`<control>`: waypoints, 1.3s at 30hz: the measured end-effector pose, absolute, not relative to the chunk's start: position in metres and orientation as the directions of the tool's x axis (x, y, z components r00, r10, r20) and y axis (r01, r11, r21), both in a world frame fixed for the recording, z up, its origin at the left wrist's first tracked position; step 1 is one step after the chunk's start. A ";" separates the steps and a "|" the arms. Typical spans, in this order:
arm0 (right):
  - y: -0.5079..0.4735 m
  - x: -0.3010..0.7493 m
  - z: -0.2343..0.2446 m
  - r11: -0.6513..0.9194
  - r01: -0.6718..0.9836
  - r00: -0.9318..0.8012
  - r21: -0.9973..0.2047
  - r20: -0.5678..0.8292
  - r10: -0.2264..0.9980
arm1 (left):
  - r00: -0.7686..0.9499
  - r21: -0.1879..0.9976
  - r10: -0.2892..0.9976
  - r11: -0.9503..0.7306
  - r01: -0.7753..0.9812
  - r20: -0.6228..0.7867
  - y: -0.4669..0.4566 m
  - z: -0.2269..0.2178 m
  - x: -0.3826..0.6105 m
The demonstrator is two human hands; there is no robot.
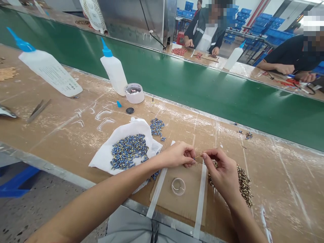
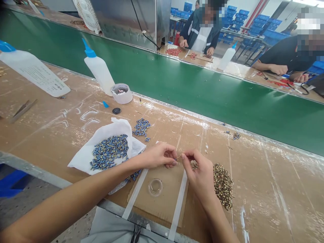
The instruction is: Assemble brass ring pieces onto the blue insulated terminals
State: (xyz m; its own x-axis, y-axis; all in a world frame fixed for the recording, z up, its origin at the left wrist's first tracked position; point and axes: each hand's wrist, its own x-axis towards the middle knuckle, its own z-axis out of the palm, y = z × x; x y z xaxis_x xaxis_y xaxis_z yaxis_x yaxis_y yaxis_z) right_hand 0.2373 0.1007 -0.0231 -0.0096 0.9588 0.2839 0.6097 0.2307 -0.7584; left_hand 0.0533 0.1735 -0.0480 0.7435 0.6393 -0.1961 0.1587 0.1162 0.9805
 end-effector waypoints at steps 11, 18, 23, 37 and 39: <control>0.102 0.234 -0.020 0.264 0.622 -0.020 -0.737 0.323 0.946 | 0.754 0.985 0.641 0.014 0.170 -0.139 0.173 -0.038 0.052; 0.103 0.231 -0.020 0.263 0.618 -0.021 -0.741 0.318 0.948 | 0.759 0.981 0.640 -0.034 0.190 -0.125 0.175 -0.041 0.051; 0.101 0.243 -0.013 0.202 0.497 0.037 -0.844 0.254 0.967 | 0.754 0.979 0.640 -0.016 0.205 -0.148 0.175 -0.039 0.050; 0.083 0.205 -0.007 0.378 0.404 -0.581 -0.833 0.086 0.809 | 0.719 0.983 0.683 -0.014 0.185 -0.126 0.181 -0.038 0.047; 0.082 0.204 -0.007 0.370 0.426 -0.583 -0.826 0.062 0.810 | 0.705 0.983 0.693 0.031 0.180 -0.151 0.183 -0.036 0.045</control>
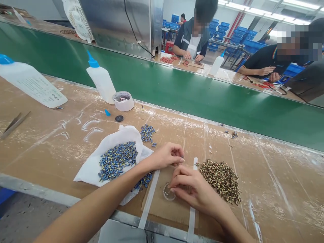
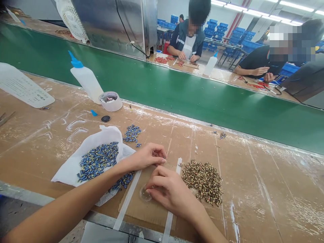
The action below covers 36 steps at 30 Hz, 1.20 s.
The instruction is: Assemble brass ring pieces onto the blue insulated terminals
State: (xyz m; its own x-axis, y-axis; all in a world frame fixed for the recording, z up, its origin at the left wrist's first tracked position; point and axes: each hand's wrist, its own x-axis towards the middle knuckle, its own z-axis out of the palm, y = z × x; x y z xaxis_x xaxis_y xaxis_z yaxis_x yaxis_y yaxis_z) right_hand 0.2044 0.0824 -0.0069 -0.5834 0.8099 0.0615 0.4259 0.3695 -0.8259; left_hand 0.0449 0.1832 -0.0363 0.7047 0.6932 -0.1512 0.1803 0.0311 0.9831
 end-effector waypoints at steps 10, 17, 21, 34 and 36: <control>0.117 0.302 -0.010 0.078 0.822 -0.039 -0.564 0.080 0.996 | 0.654 0.972 0.726 0.092 0.217 -0.215 0.186 -0.036 0.043; 0.118 0.278 -0.019 0.147 0.796 -0.208 -0.587 -0.038 0.977 | 0.620 0.963 0.753 0.067 0.261 -0.220 0.185 -0.033 0.044; 0.122 0.256 -0.022 0.093 0.853 -0.163 -0.513 -0.092 0.982 | 0.615 0.958 0.756 0.056 0.280 -0.224 0.187 -0.038 0.042; 0.128 0.253 -0.023 0.079 0.632 -0.013 -0.771 0.092 0.996 | 0.602 0.948 0.780 -0.038 0.316 -0.169 0.193 -0.039 0.039; 0.130 0.251 -0.027 0.068 0.519 0.031 -0.852 0.099 0.995 | 0.583 0.922 0.803 -0.124 0.367 -0.124 0.193 -0.038 0.039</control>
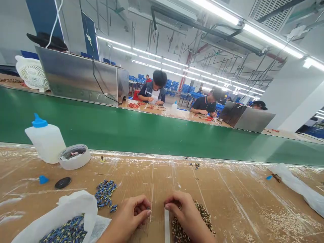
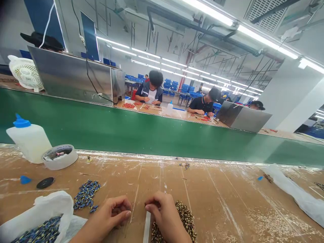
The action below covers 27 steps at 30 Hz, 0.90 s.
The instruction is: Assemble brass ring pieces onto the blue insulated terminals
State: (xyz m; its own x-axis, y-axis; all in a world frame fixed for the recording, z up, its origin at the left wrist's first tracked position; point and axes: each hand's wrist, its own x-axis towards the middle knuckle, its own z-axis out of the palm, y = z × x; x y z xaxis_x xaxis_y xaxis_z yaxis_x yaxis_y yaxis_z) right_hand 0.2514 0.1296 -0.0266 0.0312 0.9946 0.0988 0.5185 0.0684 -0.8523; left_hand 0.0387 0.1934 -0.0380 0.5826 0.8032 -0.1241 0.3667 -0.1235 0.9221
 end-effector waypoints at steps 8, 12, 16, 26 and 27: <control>0.135 0.234 -0.044 0.055 0.150 0.098 -0.987 0.070 0.993 | 0.505 0.808 0.863 -0.301 0.507 0.005 0.188 -0.032 0.037; 0.130 0.235 -0.047 0.021 0.100 0.126 -0.995 0.034 0.991 | 0.517 0.769 0.851 -0.391 0.505 0.093 0.178 -0.030 0.041; 0.128 0.235 -0.049 -0.020 0.066 0.127 -0.998 -0.012 0.992 | 0.532 0.763 0.840 -0.412 0.498 0.108 0.172 -0.029 0.046; 0.120 0.219 -0.048 0.037 0.173 0.145 -0.984 0.063 0.987 | 0.536 0.757 0.833 -0.437 0.486 0.137 0.166 -0.024 0.049; 0.120 0.219 -0.049 0.041 0.186 0.138 -0.982 0.068 0.988 | 0.536 0.759 0.833 -0.437 0.483 0.139 0.166 -0.025 0.049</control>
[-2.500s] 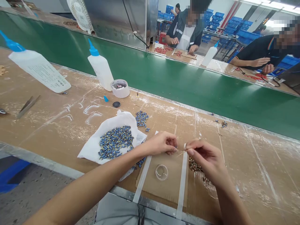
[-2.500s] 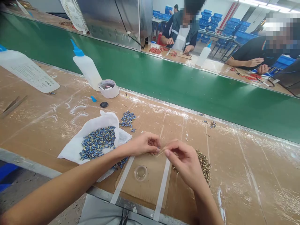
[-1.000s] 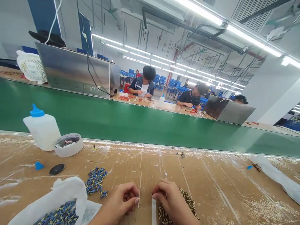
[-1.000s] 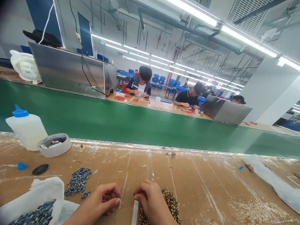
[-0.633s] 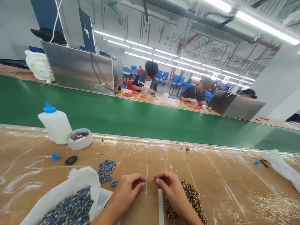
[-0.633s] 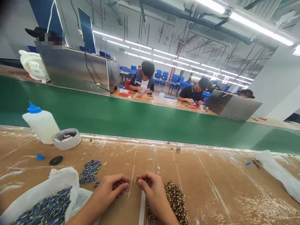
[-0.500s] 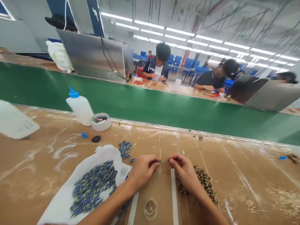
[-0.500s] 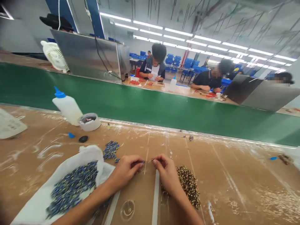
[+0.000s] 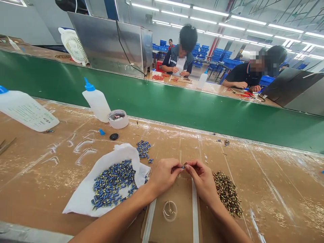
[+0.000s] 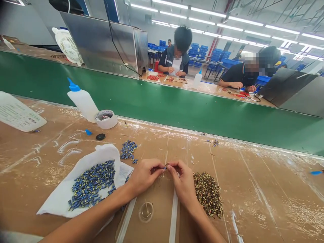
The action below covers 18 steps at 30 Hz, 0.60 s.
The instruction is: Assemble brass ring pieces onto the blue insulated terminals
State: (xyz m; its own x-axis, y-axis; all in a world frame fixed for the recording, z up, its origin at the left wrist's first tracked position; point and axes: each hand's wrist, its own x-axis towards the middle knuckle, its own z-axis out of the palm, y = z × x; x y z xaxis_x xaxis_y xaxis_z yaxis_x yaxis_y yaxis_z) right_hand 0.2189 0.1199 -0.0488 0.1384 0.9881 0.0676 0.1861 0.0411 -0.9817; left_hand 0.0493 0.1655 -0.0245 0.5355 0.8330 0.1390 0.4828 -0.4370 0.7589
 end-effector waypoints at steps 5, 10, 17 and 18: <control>0.119 0.222 -0.049 0.041 0.210 0.125 -0.977 0.069 0.990 | 0.537 0.769 0.831 -0.436 0.468 0.144 0.165 -0.025 0.049; 0.118 0.224 -0.047 0.032 0.232 0.100 -0.972 0.057 0.993 | 0.550 0.768 0.819 -0.457 0.449 0.165 0.166 -0.027 0.049; 0.117 0.224 -0.045 0.003 0.157 0.093 -0.988 0.018 0.996 | 0.561 0.753 0.803 -0.494 0.435 0.203 0.168 -0.027 0.049; 0.117 0.224 -0.044 -0.001 0.139 0.090 -0.990 0.012 0.996 | 0.563 0.749 0.798 -0.506 0.428 0.216 0.168 -0.027 0.048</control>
State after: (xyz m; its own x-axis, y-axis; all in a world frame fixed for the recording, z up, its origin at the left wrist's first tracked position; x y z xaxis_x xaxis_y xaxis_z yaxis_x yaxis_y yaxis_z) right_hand 0.2239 0.1169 -0.0440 0.0900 0.9959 0.0119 0.1387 -0.0007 -0.9903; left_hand 0.0484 0.1685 -0.0273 0.5631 0.7976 0.2164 0.4285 -0.5057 0.7488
